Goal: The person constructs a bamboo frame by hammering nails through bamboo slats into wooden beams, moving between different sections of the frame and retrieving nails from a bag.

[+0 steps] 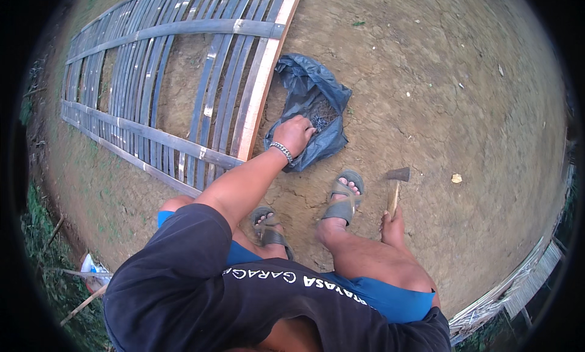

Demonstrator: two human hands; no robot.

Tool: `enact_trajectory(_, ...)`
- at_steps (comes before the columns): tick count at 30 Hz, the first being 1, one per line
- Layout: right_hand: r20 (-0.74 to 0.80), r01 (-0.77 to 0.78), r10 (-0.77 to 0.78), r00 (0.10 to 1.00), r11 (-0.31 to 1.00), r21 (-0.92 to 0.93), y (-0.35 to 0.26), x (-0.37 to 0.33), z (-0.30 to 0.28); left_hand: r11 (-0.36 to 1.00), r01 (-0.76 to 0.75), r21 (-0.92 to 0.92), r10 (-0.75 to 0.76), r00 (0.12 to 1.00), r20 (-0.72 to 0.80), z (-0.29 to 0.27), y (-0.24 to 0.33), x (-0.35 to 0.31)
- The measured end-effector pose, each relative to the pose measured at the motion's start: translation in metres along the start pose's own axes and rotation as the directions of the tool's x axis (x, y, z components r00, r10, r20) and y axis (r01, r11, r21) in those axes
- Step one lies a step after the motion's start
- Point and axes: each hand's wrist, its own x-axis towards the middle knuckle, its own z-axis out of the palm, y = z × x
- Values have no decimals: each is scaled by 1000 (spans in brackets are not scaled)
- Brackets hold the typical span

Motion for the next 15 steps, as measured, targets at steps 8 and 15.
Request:
enact_trajectory(8, 29, 52, -50, 998, 997, -62, -21, 15, -1, 905, 198, -376, -219, 976, -13, -24, -19, -4)
enact_trajectory(15, 90, 114, -98, 991, 975, -190, -39, 16, 4, 453, 232, -861, -391, 919, 42, -45, -45, 14)
